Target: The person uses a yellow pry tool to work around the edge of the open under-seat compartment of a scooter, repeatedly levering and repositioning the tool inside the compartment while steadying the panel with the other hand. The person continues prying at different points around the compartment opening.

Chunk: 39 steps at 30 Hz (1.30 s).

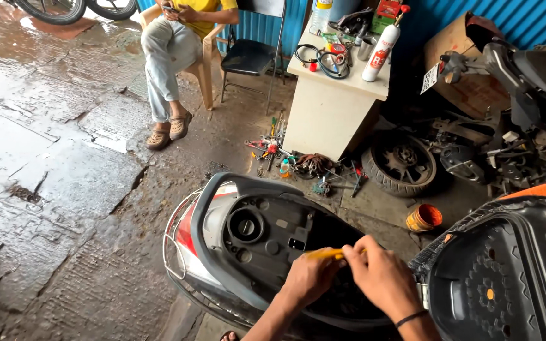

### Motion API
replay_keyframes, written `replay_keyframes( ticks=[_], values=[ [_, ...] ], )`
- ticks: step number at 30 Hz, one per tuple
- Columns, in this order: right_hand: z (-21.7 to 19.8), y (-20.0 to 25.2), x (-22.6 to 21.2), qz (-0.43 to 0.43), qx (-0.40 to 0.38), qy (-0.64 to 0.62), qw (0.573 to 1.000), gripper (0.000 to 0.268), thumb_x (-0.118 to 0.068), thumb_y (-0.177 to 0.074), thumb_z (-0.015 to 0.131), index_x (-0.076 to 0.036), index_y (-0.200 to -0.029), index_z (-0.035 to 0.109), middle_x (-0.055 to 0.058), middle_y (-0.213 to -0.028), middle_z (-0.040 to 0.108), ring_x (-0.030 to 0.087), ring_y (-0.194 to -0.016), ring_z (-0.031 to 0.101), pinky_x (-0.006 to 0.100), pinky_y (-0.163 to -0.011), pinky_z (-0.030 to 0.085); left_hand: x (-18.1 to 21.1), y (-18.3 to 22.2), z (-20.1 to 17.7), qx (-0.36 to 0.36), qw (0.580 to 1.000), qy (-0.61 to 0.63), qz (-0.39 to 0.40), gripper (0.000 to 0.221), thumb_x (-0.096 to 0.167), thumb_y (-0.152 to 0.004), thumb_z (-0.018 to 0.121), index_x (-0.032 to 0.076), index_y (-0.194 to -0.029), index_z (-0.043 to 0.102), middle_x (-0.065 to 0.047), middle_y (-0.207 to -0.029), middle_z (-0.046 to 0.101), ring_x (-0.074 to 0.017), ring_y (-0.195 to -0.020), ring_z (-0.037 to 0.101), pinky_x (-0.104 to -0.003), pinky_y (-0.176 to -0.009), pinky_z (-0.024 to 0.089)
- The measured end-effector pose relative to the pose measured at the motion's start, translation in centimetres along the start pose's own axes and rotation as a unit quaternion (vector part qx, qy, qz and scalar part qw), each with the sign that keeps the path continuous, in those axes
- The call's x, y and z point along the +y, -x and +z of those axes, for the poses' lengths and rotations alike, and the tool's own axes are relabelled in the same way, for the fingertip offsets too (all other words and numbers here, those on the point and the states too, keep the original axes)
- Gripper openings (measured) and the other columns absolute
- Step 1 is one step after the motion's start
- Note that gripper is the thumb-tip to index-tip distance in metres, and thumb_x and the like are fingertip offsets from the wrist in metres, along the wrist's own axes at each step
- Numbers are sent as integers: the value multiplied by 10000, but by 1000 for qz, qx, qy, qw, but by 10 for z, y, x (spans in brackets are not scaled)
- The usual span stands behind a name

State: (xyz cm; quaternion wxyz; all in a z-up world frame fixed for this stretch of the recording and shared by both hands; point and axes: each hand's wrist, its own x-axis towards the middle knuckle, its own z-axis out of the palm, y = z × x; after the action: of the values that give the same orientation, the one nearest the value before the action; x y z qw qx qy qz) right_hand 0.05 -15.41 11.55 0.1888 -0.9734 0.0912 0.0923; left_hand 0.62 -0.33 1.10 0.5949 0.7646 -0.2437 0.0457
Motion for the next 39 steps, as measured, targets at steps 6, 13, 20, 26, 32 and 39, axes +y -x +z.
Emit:
replay_keyframes(
  ticks=[6,13,20,26,32,39],
  values=[
    [-1,17,-54,4,-37,-34,999,342,-411,-901,680,-156,-1127,652,139,-836,764,306,-786,757,431,-709,582,-17,-6,10,-49,998,-48,-13,140,172,-952,649,54,-987,583,-158,-899,677,-414,-858,662,-491,-685,509],
    [22,56,-77,-358,-320,-66,875,392,-440,-1014,557,-85,-1036,723,216,-852,723,367,-907,737,465,-836,575,-28,-15,3,-39,996,-72,-37,169,201,-982,633,69,-932,539,-159,-880,672,-416,-843,652,-497,-672,506],
    [-18,23,-68,-83,-142,117,979,360,-527,-930,525,-258,-1072,718,123,-881,750,363,-887,735,499,-787,588,-30,-10,-5,-93,986,-35,-136,206,230,-910,716,83,-957,580,-138,-903,684,-420,-846,649,-482,-685,517],
    [10,-16,-17,8,-50,79,996,400,-519,-970,534,-141,-1073,614,100,-785,776,333,-784,764,489,-713,577,-35,-2,10,-60,998,18,-3,117,155,-955,629,91,-1053,628,-136,-974,714,-402,-885,692,-478,-694,542],
    [26,1,-26,-474,-141,-128,860,134,-176,-1009,559,-60,-1001,625,86,-950,723,196,-873,695,306,-778,563,-62,-10,19,-110,992,-62,-20,178,218,-932,702,104,-1051,635,-174,-858,703,-436,-841,670,-520,-664,518],
    [-21,1,-36,-99,-169,-168,966,297,-353,-954,617,-70,-941,708,46,-669,729,138,-605,698,296,-593,543,-55,-8,-8,-71,996,9,51,213,122,-852,678,64,-1047,618,-186,-920,703,-433,-887,678,-481,-693,553]
  ],
)
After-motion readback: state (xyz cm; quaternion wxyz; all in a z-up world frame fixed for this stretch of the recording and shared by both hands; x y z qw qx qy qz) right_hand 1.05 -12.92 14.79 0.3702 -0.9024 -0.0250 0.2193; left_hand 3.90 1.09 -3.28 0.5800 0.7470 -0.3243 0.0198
